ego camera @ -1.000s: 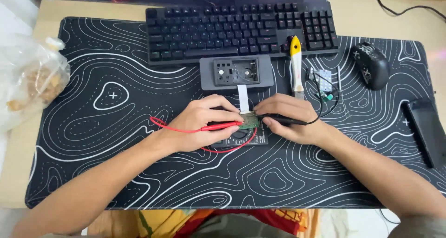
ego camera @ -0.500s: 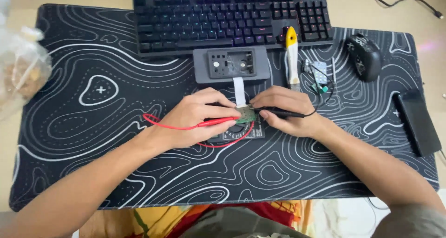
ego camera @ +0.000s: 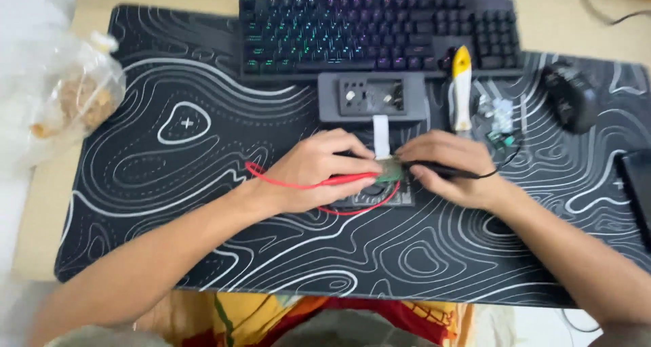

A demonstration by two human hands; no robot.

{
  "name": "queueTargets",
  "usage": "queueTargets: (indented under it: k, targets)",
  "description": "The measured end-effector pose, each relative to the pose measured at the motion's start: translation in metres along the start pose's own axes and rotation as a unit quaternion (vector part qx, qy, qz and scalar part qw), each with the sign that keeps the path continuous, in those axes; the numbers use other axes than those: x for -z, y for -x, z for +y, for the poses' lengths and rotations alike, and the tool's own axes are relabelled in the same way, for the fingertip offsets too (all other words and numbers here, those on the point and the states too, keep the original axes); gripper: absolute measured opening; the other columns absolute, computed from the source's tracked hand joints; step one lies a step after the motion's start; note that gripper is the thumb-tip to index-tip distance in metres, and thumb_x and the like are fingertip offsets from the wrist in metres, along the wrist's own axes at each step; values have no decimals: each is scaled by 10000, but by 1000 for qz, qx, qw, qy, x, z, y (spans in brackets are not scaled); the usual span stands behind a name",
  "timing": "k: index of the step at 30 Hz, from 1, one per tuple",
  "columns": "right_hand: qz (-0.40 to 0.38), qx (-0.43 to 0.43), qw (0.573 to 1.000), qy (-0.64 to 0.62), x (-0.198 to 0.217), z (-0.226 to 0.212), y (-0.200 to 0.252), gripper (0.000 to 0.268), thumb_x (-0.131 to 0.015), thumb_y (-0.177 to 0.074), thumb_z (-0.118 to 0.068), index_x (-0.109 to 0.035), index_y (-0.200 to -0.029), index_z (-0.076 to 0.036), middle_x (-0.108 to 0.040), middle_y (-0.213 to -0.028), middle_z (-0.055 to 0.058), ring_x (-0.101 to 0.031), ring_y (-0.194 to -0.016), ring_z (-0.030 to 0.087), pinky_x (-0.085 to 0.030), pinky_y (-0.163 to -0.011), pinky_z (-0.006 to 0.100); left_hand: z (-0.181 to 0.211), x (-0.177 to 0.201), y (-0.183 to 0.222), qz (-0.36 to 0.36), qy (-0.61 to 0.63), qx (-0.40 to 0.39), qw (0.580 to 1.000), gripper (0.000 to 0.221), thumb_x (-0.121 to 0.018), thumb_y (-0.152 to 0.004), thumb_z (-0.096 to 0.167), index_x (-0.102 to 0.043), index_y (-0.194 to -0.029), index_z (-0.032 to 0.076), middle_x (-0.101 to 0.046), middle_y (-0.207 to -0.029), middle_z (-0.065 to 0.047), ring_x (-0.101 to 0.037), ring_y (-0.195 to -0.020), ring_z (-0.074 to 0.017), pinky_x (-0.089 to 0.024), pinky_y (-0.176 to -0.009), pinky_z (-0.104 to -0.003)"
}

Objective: Using multimeter probes to test various points on a circuit board connected to a control panel.

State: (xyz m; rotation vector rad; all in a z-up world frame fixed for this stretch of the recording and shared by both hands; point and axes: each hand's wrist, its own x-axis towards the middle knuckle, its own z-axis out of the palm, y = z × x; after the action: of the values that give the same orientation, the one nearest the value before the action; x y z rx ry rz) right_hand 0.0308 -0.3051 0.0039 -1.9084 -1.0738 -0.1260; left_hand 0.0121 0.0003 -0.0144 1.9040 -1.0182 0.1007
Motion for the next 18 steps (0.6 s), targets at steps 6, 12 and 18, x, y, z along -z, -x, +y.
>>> queueTargets:
  k: [6,12,18]
  targets:
    - [-5,-21,999,29,7,12,12,145,-796,-1015,-140,-889,-1057,-36,-818,-1015,180,-812,-831,326,-666,-756,432,2,3,5,-27,21,30,999,261,-742,-1120,301,-867,-1289,148,-832,-1270,-111,-780,-1235,-291,-595,-1103,-431]
    - [-7,-49,999,2,3,2,2,138,-797,-1017,-111,-894,-1050,-17,-809,-889,181,-779,-704,323,-645,-690,407,3,2,5,-25,-2,24,999,269,-733,-1124,304,-871,-1296,149,-830,-1260,-109,-786,-1217,-286,-595,-1089,-432]
    - [-13,-68,997,-30,6,-3,0,161,-780,-1043,-128,-892,-1117,-39,-770,-839,123,-730,-634,299,-620,-613,397,6,-2,4,0,-7,-1,1000,243,-730,-1142,261,-854,-1297,120,-812,-1247,-138,-777,-1230,-331,-583,-1093,-469]
